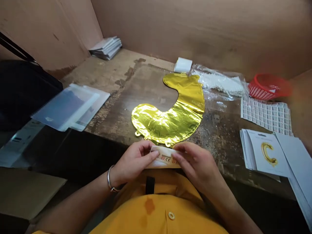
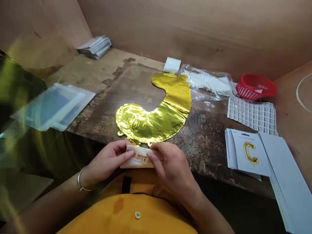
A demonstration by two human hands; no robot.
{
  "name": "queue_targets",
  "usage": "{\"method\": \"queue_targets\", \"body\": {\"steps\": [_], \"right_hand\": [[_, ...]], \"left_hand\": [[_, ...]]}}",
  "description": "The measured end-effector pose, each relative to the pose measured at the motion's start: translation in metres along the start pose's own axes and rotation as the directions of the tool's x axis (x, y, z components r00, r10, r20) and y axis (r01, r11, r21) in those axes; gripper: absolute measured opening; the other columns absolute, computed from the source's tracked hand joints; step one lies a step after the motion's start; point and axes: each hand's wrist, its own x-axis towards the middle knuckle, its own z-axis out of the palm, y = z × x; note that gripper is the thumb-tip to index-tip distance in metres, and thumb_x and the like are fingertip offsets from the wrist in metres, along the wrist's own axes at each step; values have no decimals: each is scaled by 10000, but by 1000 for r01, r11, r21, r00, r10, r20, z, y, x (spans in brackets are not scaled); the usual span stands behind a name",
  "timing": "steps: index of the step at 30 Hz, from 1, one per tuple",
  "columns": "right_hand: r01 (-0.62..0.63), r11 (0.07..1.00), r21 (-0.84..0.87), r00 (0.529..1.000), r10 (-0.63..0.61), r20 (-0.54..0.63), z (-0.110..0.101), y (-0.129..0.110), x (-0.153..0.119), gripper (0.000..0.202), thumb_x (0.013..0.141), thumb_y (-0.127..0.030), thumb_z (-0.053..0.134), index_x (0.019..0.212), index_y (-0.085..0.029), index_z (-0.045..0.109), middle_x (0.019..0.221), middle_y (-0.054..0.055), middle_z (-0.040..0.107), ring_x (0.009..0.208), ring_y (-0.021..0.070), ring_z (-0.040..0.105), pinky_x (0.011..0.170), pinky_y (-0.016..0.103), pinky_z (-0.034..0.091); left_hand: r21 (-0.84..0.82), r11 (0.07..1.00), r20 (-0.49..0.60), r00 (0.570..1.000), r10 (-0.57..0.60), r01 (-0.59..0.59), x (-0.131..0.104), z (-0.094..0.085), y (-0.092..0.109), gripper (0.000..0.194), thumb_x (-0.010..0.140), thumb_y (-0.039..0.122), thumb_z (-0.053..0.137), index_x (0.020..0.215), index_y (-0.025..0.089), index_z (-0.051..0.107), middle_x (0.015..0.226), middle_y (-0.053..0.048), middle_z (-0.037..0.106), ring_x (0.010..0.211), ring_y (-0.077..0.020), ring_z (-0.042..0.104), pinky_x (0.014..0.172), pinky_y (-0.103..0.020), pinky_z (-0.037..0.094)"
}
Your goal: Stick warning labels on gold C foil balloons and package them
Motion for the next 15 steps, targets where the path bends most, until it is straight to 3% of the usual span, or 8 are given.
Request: {"method": "queue_targets", "body": {"steps": [3, 7, 9, 12, 15], "right_hand": [[-126, 976, 176, 989, 109, 102, 3, 15, 7, 162, 892, -318, 561, 799, -211, 638, 727, 0, 667, 656, 145, 594, 601, 249, 451], [-152, 969, 194, 977, 119, 176, 3, 24, 10, 164, 888, -311, 565, 788, -203, 640, 686, -7, 651, 617, 136, 577, 563, 243, 446], [-81, 993, 85, 993, 74, 89, 4, 21, 10, 154, 892, -313, 564, 823, -209, 654, 749, 14, 670, 688, 161, 601, 627, 275, 472], [111, 988, -106, 988, -121, -93, 8, 11, 8, 142, 893, -304, 571, 947, -220, 672, 928, 63, 686, 881, 216, 616, 793, 353, 495], [195, 965, -172, 966, -220, -135, 9, 5, 6, 189, 889, -317, 580, 1046, -240, 653, 1014, 81, 680, 964, 244, 610, 870, 400, 492]], "left_hand": [[-191, 976, -19, 994, -106, 101, 1, 7, -13, 272, 744, 368, 726, 846, 131, 638, 796, -15, 664, 700, -114, 589, 670, -232, 480], [-224, 967, -36, 990, -134, 123, -1, 11, -21, 303, 725, 410, 745, 822, 132, 673, 793, -28, 690, 698, -125, 602, 665, -247, 485], [-240, 964, -46, 991, -128, 113, -1, 14, -21, 295, 720, 421, 747, 800, 144, 680, 772, -21, 694, 675, -124, 599, 651, -255, 494], [-269, 958, -55, 992, -113, 94, -2, 17, -20, 273, 718, 421, 748, 760, 161, 675, 718, 1, 679, 630, -108, 579, 621, -245, 494], [-244, 967, -103, 990, -99, 71, -2, 17, -20, 293, 712, 436, 751, 728, 157, 660, 689, 8, 661, 606, -100, 560, 596, -232, 484]]}}
